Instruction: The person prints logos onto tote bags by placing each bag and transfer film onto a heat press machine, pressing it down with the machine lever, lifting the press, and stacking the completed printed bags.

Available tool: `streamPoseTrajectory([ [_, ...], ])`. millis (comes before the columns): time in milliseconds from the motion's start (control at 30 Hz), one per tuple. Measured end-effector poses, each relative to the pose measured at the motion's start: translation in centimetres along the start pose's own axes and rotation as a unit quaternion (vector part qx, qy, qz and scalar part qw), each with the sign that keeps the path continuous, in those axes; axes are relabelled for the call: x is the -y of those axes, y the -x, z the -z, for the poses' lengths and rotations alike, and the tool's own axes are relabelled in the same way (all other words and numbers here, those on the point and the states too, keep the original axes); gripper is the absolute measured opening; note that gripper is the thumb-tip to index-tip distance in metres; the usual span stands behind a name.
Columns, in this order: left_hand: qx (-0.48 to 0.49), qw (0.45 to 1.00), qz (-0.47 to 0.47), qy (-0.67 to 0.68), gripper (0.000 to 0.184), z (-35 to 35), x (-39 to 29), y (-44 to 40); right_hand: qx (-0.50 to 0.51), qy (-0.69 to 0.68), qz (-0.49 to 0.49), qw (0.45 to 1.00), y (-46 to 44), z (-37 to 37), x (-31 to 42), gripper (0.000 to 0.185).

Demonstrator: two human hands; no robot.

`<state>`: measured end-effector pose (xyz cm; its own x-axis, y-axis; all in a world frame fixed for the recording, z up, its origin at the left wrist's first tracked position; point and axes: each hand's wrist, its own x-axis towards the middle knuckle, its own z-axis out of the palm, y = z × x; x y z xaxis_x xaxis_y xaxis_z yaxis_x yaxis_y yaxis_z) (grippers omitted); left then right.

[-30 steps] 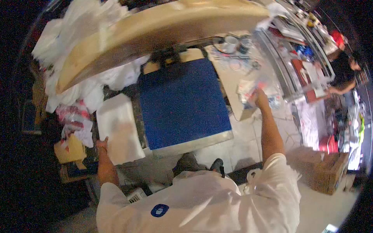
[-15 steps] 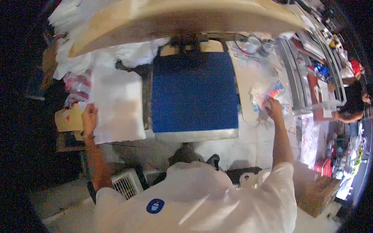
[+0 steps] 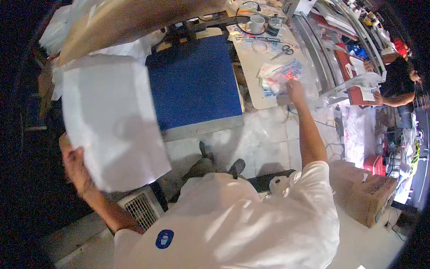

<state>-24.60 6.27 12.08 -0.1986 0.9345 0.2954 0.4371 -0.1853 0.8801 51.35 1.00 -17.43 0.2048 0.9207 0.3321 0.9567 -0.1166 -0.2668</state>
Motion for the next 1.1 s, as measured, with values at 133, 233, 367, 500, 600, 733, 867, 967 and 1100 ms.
streamPoseTrajectory([
  [133, 0.047, 0.999, -0.002, 0.012, 0.015, -7.3, 6.2, -0.1, -0.103, -0.104, -0.152, 0.978, -0.9, -0.9, 0.8, 0.026],
  [233, 0.089, 0.963, 0.05, 0.249, 0.009, -15.4, 12.5, 0.9, -0.142, -0.125, -0.163, 0.968, -1.1, 0.1, 2.3, 0.03],
  [367, 0.156, 0.979, 0.047, 0.121, 0.013, -23.5, 14.6, 3.3, -0.211, -0.145, -0.184, 0.949, -2.6, 1.8, 6.1, 0.025],
  [500, 0.125, 0.988, -0.023, 0.088, 0.015, -28.0, 15.8, 3.0, -0.273, -0.242, -0.036, 0.93, -5.1, 4.1, 13.0, 0.021],
  [600, 0.119, 0.993, -0.027, -0.004, 0.018, -28.3, 15.9, 2.7, -0.205, -0.205, 0.05, 0.956, -6.4, 5.5, 21.6, 0.031],
  [733, 0.085, 0.982, -0.102, -0.138, 0.024, -27.5, 15.9, 2.9, -0.134, -0.153, 0.156, 0.967, -7.2, 1.7, 31.9, 0.032],
  [867, 0.047, 0.994, -0.059, -0.081, 0.033, -25.6, 13.1, 3.0, -0.053, -0.162, 0.221, 0.96, -5.3, -4.3, 38.3, 0.033],
  [967, 0.123, 0.989, -0.043, -0.07, 0.036, -23.2, 11.3, 0.8, 0.022, -0.186, 0.239, 0.953, -3.4, -2.8, 40.1, 0.042],
  [1100, 0.326, 0.941, -0.092, 0.011, 0.025, -20.2, 1.5, -2.9, -0.02, -0.105, 0.124, 0.987, -2.7, -3.1, 37.9, 0.047],
])
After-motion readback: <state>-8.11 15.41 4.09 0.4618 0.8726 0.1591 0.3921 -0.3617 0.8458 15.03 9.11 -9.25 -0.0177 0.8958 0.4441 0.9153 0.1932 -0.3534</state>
